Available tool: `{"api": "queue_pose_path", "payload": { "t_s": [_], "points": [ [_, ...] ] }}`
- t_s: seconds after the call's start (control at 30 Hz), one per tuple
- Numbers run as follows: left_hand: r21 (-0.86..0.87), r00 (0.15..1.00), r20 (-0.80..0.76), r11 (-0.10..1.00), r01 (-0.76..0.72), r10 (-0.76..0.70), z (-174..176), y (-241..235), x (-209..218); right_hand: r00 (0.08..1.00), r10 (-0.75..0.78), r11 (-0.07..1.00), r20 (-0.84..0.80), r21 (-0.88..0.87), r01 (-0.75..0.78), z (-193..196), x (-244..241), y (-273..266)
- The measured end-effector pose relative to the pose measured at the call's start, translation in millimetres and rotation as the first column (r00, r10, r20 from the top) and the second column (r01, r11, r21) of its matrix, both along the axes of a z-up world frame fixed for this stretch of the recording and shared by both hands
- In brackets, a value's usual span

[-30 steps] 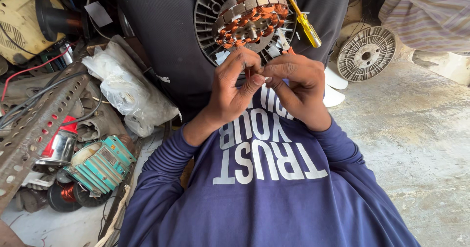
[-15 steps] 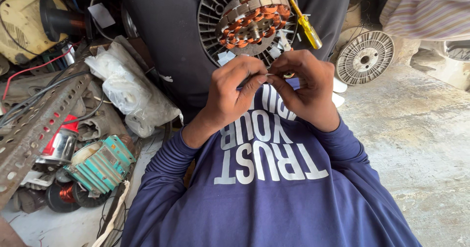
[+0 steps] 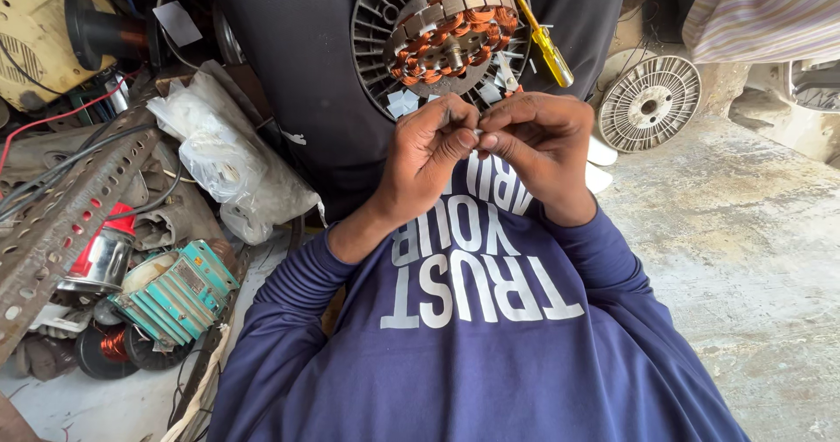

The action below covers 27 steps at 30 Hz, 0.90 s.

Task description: The person sits on the floor and works on an electric motor rotor, inserting white insulating paper into the slots between copper windings. They use a screwdriver to adjust the windings and scissors to trim the paper. The person handles the rotor and tools with both hands throughout the clip.

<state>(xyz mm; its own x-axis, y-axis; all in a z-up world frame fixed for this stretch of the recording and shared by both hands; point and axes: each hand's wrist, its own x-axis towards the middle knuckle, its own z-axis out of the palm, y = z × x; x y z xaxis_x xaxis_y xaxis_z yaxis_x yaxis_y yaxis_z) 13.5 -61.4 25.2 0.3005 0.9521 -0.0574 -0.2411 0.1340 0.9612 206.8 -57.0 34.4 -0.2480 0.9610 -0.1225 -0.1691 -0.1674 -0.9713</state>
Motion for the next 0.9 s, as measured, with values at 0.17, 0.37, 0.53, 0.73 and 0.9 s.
{"api": "queue_pose_path", "payload": {
  "t_s": [0.17, 0.37, 0.53, 0.73, 0.9],
  "points": [
    [0.043, 0.982, -0.071, 0.984, -0.172, 0.175, 7, -7, 16, 0.922, -0.124, 0.986, -0.368, -0.153, 0.071, -18, -13, -4],
    [0.27, 0.939, -0.18, 0.933, -0.239, 0.292, 9, -7, 20, 0.819, -0.184, 0.97, -0.544, -0.233, 0.064, -34, -18, -9],
    [0.281, 0.933, -0.172, 0.924, -0.261, 0.316, 10, -7, 22, 0.778, -0.125, 0.986, -0.616, -0.166, 0.027, -44, -19, -5],
    [0.291, 0.936, -0.199, 0.929, -0.227, 0.291, 14, 0, 17, 0.847, -0.128, 0.989, -0.516, -0.129, 0.071, -38, -19, -4],
    [0.3, 0.955, -0.209, 0.943, -0.144, 0.212, 15, 8, 6, 0.939, -0.152, 0.986, -0.309, -0.109, 0.123, -25, -16, -9]
  ]
}}
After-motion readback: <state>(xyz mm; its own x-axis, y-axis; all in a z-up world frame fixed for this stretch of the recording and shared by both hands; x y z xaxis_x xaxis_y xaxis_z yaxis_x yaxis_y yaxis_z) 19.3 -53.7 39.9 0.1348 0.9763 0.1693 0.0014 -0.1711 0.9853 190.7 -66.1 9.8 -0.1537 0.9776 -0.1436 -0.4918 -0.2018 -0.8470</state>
